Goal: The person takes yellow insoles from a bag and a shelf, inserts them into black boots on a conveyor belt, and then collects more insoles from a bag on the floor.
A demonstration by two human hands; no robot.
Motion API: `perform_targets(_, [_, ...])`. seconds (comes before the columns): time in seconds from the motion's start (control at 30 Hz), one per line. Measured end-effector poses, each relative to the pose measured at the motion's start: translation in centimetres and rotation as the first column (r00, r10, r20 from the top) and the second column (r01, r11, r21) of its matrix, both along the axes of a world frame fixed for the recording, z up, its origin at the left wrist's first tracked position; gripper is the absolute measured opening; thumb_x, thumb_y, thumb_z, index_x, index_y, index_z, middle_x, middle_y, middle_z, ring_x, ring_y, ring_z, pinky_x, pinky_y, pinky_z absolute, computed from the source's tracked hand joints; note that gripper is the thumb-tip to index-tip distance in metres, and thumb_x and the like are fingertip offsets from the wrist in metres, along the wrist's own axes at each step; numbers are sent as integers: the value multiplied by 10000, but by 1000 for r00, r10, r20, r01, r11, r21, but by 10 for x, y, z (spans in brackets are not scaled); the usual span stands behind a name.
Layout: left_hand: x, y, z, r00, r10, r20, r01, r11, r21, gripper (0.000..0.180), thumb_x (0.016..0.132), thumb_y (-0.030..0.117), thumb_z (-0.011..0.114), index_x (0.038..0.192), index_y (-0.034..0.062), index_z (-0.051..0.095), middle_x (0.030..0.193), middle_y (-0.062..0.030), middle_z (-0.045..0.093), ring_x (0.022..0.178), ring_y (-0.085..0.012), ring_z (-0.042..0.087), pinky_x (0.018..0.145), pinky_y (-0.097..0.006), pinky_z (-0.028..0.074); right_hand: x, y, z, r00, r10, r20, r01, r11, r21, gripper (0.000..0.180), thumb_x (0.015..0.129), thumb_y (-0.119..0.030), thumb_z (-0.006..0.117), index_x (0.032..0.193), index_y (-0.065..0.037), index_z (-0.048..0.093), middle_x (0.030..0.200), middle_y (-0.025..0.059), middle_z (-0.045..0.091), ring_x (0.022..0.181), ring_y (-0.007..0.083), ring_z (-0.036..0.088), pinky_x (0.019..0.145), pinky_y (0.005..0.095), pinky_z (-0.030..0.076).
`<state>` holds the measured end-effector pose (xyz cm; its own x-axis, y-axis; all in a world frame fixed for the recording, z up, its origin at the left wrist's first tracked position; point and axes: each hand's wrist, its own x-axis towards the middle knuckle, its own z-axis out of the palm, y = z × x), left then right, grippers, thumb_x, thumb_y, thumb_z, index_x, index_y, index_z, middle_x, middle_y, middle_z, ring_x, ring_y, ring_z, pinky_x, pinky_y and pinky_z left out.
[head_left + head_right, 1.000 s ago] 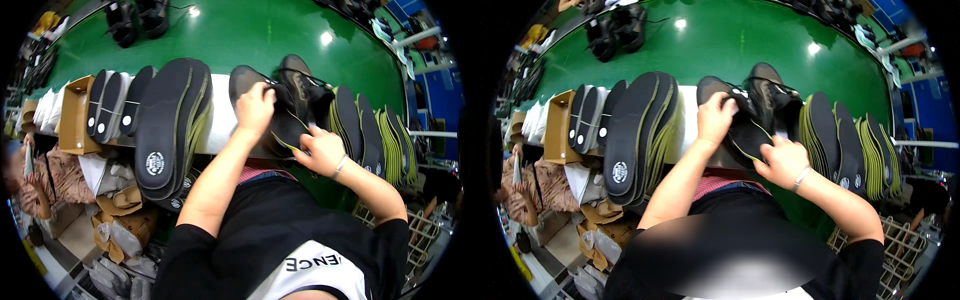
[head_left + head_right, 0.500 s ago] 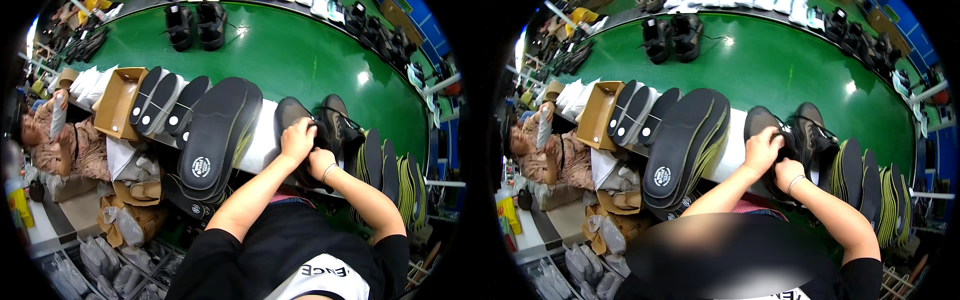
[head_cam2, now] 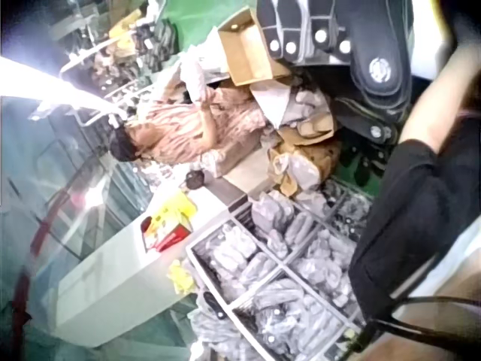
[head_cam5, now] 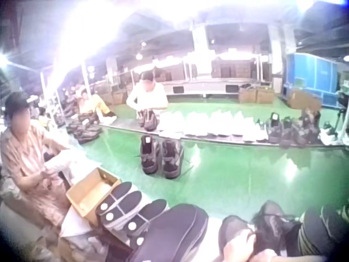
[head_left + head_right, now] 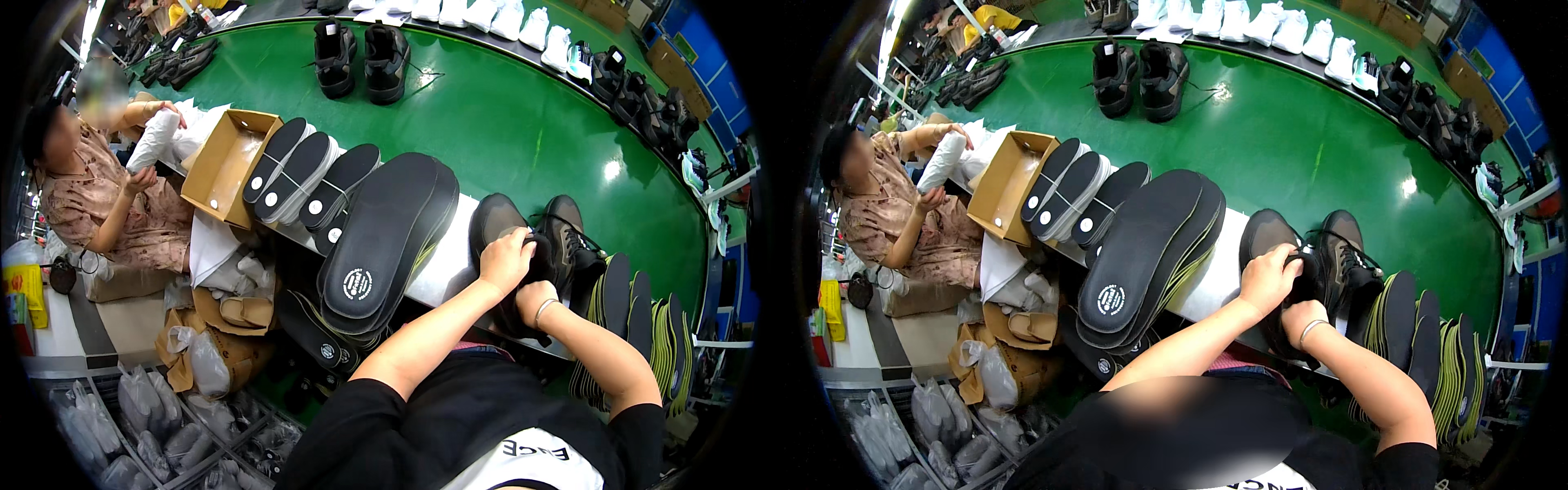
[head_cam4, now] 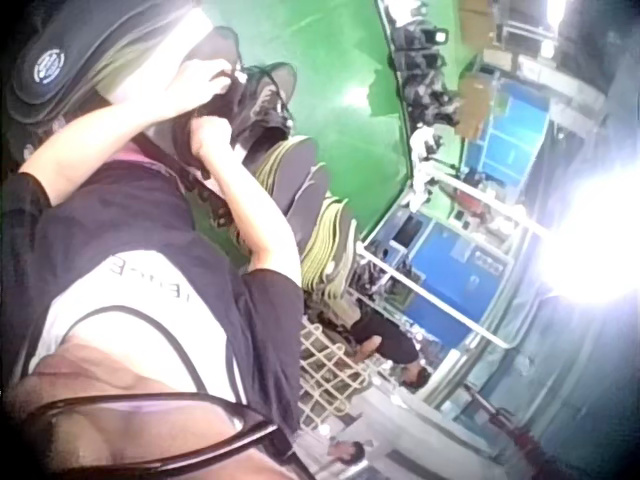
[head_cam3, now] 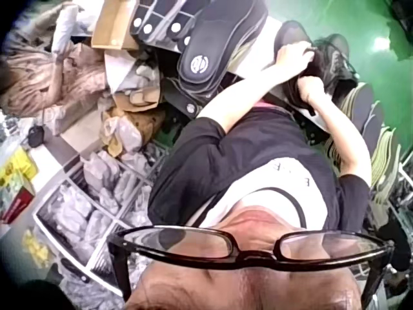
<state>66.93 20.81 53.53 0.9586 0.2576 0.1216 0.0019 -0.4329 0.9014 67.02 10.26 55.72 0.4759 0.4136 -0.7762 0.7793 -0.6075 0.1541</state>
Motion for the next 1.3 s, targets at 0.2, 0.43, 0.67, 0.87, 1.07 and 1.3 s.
perform_targets(0.2, [-1,-2,-1,1000,-5,-3,6,1000,14,211,753,197,536,902,48,542,825,-153,589,735,-323,572,641,-389,454,1,-44,10,903,272,-334,-160,932,326,441,744,-318,451,934,73,523,633,130,599,718,276,600,942,436,268])
perform_targets(0.43, [-10,4,5,996,-20,-83,22,1000,17,208,767,215,528,906,61,529,852,-149,581,766,-327,563,659,-394,444,-16,-31,13,910,318,-267,-280,945,169,422,726,-352,458,835,46,546,611,138,592,686,258,599,1000,424,179])
perform_targets(0.67, [-5,0,-11,954,-178,243,168,984,60,238,651,49,473,873,2,545,790,-186,564,781,-347,537,721,-422,427,-15,-37,40,973,175,-151,-98,903,417,474,758,-438,483,825,26,554,637,191,575,660,310,580,704,406,447])
perform_targets(0.87, [-7,20,25,992,-90,93,71,978,195,314,717,68,510,1025,10,503,974,-154,533,970,-292,487,840,-353,373,8,-121,119,859,-509,-59,204,234,951,269,784,-246,519,936,-25,536,832,172,580,763,297,569,681,369,451])
perform_targets(1.07, [-7,-34,64,907,-204,367,106,957,269,546,680,145,602,1171,41,388,1114,-135,423,1023,-279,429,844,-358,350,-36,-269,90,248,-945,213,501,313,807,385,772,-336,533,939,10,550,903,172,588,835,291,566,742,332,443])
perform_targets(1.3, [-13,-84,25,886,-455,-91,426,718,550,820,598,217,721,1239,97,224,1185,-226,305,1024,-395,400,833,-421,387,-56,-247,55,9,-957,291,902,134,412,711,590,-620,594,1019,-62,493,1039,160,510,1005,289,494,823,409,401])
